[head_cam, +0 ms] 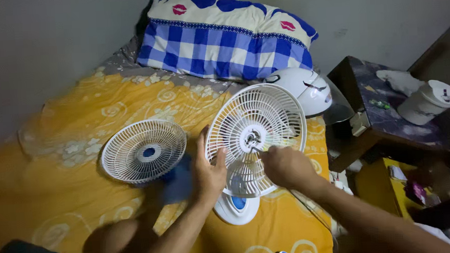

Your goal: The person assembles a small electric fan by hand. They attach the motor housing to the base, secure the front grille with a screw, and then place the fan blade onto the motor shaft.

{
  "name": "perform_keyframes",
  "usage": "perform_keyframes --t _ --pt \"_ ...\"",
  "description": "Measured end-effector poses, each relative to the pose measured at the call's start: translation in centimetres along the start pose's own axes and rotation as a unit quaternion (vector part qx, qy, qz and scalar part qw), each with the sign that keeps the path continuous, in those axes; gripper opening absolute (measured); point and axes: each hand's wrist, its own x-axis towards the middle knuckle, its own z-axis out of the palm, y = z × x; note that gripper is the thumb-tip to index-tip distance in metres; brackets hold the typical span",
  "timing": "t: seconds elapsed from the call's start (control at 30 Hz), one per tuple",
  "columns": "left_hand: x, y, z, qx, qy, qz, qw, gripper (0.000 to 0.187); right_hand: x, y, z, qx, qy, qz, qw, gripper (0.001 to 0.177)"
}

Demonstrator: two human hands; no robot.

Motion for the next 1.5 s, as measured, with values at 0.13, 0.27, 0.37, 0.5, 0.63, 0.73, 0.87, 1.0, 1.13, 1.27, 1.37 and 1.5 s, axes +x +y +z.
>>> perform_keyframes --t 0.13,0.27,0.37,0.5,0.63,0.73,0.87,1.0,1.13,1.27,1.37,1.5 --pt "0.0 0.4 -0.3 0.011 -0.002 -0.077 0.997 0.060 2.1 1.2 -0.3 0.291 -0.115 0.143 0.939 0.043" --pt "0.1 -0.1 0.0 -0.059 0.013 -0.059 0.996 0.062 1.7 1.6 -0.2 0.243 -0.101 0.023 0.965 0.051" --pt "-0.1 -0.5 0.6 -0.058 0.020 -0.016 0.998 0.061 -0.1 1.1 -0.3 -0.187 0.084 -0.179 0.962 0.024" --pt "-0.4 -1.2 1.3 -0.078 0.031 -0.027 0.996 0.062 -0.7 0.0 0.4 -0.298 0.063 -0.159 0.939 0.018" --pt "-0.5 -1.9 1.1 -0.002 0.009 -0.051 0.999 0.062 1.5 0.6 1.3 -0.241 0.044 -0.224 0.943 0.019" --pt "-0.5 -2.5 1.1 -0.030 0.005 -0.013 0.999 0.060 4.0 1.5 1.8 -0.054 -0.016 -0.088 0.995 0.033" --pt "-0.8 -2.6 1.5 -0.057 -0.020 -0.010 0.998 0.062 5.0 3.1 0.8 0.253 -0.185 0.128 0.941 0.051" --pt "0.0 -2.0 0.4 0.009 -0.028 -0.004 1.000 0.061 3.3 2.3 0.2 0.140 -0.111 0.052 0.983 0.049" --pt "3.3 -1.1 -0.7 -0.401 -0.006 -0.256 0.879 0.065 0.2 0.7 0.5 -0.015 0.034 -0.091 0.995 0.036" --pt "8.1 -1.0 0.3 -0.448 -0.003 -0.418 0.790 0.060 -1.5 -1.1 0.4 -0.138 0.074 -0.125 0.980 0.022" --pt "9.7 -1.1 3.6 -0.492 -0.055 -0.421 0.760 0.056 -2.0 -1.6 -0.2 -0.213 0.121 -0.178 0.953 0.021" --pt "8.9 -1.7 6.5 -0.509 -0.079 -0.434 0.739 0.052 -2.2 -1.1 -0.7 -0.254 0.127 -0.168 0.944 0.014"
